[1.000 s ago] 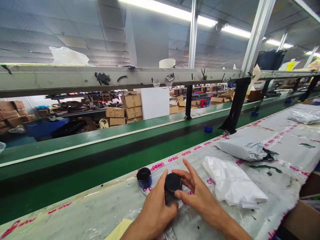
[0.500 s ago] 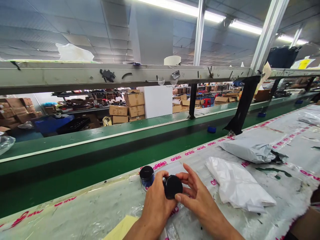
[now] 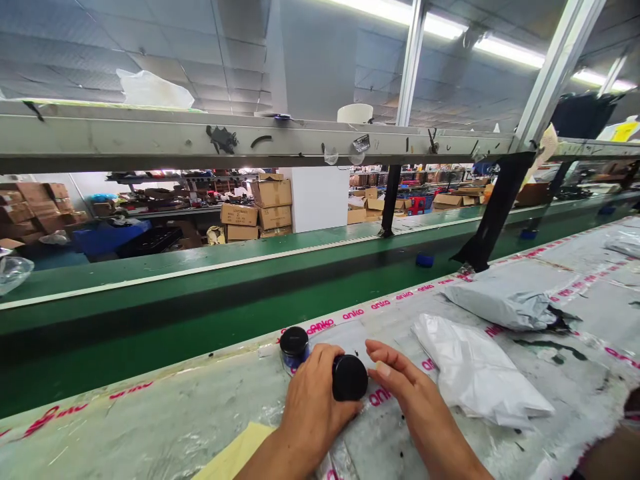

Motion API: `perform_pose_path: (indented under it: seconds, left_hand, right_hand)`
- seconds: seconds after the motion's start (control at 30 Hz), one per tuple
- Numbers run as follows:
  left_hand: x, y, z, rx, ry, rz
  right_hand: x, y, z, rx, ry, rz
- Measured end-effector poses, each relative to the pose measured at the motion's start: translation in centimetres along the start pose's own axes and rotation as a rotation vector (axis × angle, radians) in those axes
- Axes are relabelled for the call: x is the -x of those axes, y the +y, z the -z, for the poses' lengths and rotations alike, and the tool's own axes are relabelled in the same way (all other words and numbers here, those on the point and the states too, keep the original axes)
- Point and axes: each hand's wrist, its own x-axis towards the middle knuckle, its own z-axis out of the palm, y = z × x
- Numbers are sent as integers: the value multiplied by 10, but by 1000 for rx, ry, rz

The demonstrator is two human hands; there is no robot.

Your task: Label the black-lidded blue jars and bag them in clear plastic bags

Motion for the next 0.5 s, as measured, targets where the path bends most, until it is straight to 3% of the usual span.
perform_pose_path:
  seconds: [0.33, 0.5]
  left_hand:
    - [1, 3, 0, -13, -7, 6]
    - [1, 1, 0, -21, 2, -25]
  right_hand:
    - [4, -3, -11, -40, -61, -104]
    - [5, -3, -12, -79, -116, -90]
